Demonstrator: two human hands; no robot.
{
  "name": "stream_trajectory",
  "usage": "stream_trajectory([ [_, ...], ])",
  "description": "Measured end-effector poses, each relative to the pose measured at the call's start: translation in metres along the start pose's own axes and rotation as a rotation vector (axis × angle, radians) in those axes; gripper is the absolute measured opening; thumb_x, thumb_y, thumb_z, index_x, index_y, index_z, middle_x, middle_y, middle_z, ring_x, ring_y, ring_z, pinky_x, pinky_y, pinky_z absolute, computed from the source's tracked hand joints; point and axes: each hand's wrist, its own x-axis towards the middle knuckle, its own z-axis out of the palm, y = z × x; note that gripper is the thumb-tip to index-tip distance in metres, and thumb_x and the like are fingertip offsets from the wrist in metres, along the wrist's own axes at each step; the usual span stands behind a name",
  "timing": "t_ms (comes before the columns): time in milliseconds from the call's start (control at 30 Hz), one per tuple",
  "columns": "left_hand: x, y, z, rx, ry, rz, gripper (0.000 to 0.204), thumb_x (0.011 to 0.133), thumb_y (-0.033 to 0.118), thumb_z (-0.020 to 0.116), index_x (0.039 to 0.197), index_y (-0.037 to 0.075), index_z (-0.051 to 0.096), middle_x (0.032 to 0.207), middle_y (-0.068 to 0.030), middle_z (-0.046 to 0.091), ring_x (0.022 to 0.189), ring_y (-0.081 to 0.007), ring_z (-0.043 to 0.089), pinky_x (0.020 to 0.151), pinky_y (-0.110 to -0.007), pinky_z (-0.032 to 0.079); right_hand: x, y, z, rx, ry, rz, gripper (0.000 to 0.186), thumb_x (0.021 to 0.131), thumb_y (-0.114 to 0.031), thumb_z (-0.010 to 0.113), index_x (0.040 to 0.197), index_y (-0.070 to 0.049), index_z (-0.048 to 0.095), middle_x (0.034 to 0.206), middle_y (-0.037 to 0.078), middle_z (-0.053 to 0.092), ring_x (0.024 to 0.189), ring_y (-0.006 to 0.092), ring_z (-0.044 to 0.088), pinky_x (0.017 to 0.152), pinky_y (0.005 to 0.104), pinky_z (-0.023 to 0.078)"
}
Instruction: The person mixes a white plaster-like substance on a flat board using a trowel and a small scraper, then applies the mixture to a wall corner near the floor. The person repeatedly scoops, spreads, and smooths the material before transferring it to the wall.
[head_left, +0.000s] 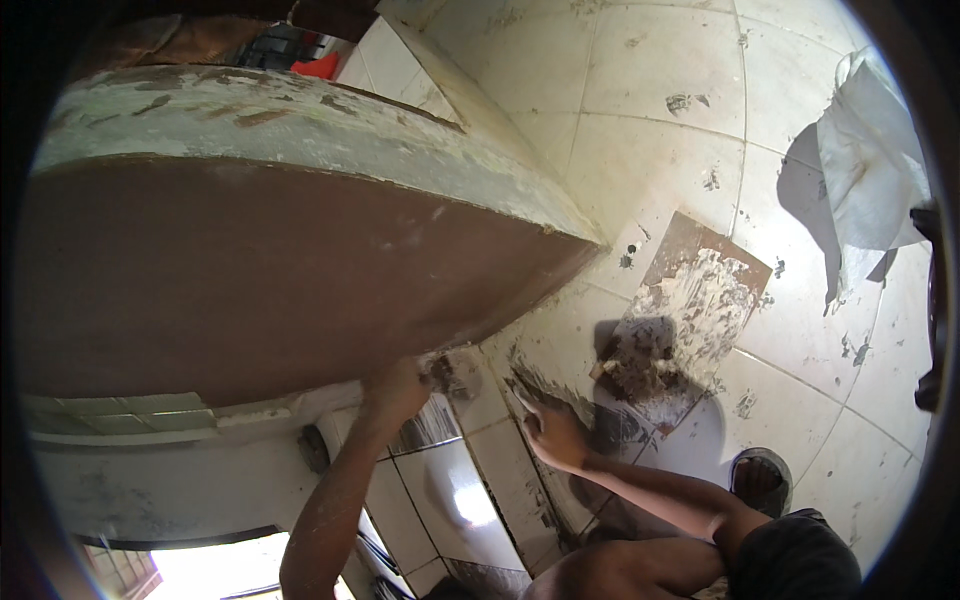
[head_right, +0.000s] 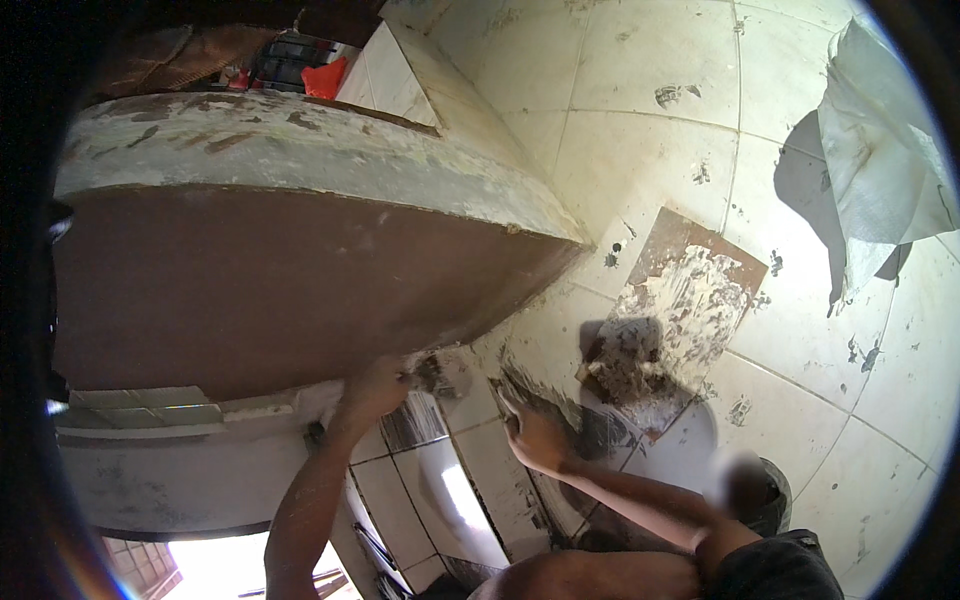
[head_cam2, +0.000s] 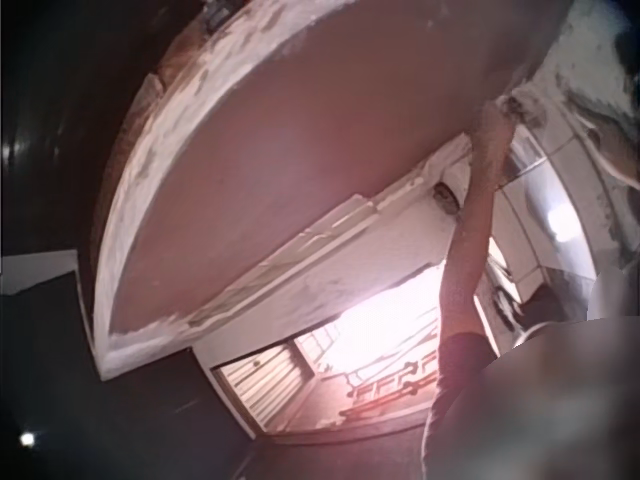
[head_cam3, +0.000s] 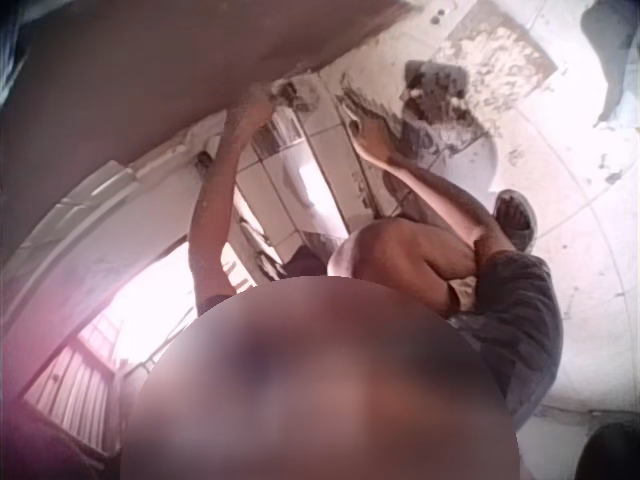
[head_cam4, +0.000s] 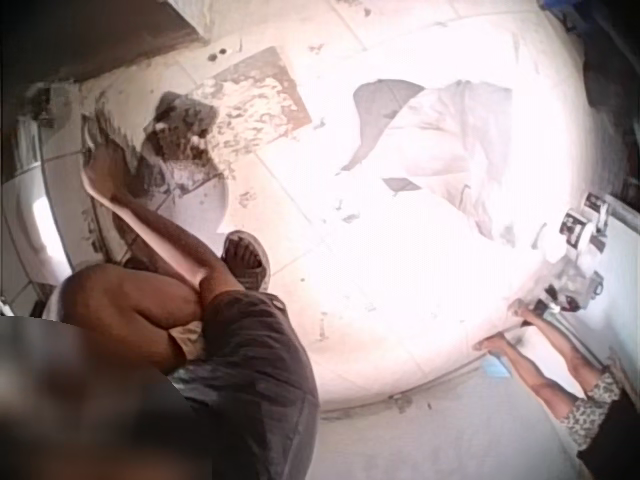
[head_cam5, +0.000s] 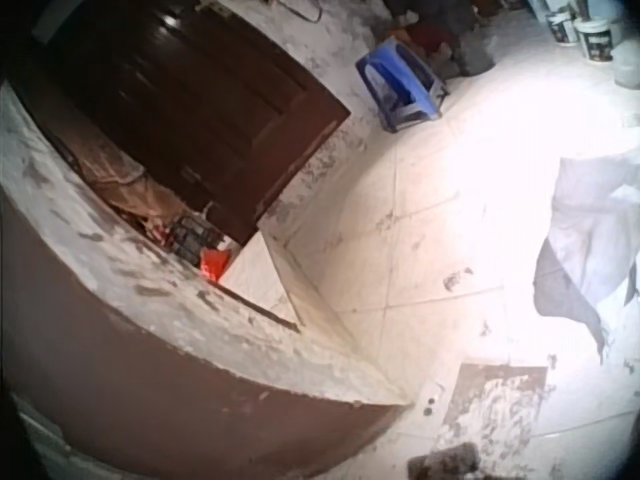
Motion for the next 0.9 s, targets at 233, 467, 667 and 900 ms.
stream_trajectory([
  [233, -0.123, -0.04, -0.075, -0.056, 0.004, -0.165, 0.028, 0.092, 0.034, 0.07, 0.11, 0.014, 0.077, 0.107, -0.0172, 0.073, 0.099, -0.0362, 0.069, 0.091, -0.048, 0.052, 0.071, -0.019, 0.077, 0.126, -0.198, 0.377, 0.048, 0.098, -0.018, 0.051, 0.141, 0.002, 0.05, 0.094, 0.031, 0.069, 0.088, 0.0449, 0.069, 0.08, 0.0519, 0.056],
  [467, -0.212, -0.055, -0.07, -0.159, 0.037, -0.147, 0.034, 0.093, 0.031, 0.07, 0.116, 0.006, 0.075, 0.095, -0.0183, 0.075, 0.072, -0.0335, 0.071, 0.069, -0.041, 0.055, 0.108, -0.044, 0.125, 0.086, -0.249, 0.569, 0.045, 0.093, -0.016, 0.056, 0.132, 0.004, 0.05, 0.111, 0.031, 0.067, 0.106, 0.0446, 0.068, 0.09, 0.0515, 0.056],
  [667, -0.241, -0.063, -0.057, -0.248, 0.086, -0.085, 0.025, 0.095, 0.019, 0.065, 0.117, 0.008, 0.073, 0.094, -0.0181, 0.075, 0.077, -0.0316, 0.073, 0.068, -0.038, 0.057, 0.087, -0.088, 0.126, 0.148, -0.216, 0.589, 0.054, 0.096, -0.017, 0.05, 0.142, 0.006, 0.036, 0.119, 0.034, 0.062, 0.11, 0.0466, 0.065, 0.095, 0.053, 0.053],
  [900, -0.254, -0.064, -0.061, -0.312, -0.022, -0.215, 0.028, 0.094, 0.017, 0.065, 0.119, 0.008, 0.073, 0.103, -0.0211, 0.073, 0.094, -0.0348, 0.073, 0.08, -0.041, 0.058, 0.123, -0.083, 0.112, 0.092, -0.276, 0.67, 0.058, 0.093, -0.014, 0.052, 0.145, 0.005, 0.037, 0.115, 0.032, 0.065, 0.107, 0.0425, 0.067, 0.092, 0.0506, 0.055],
])
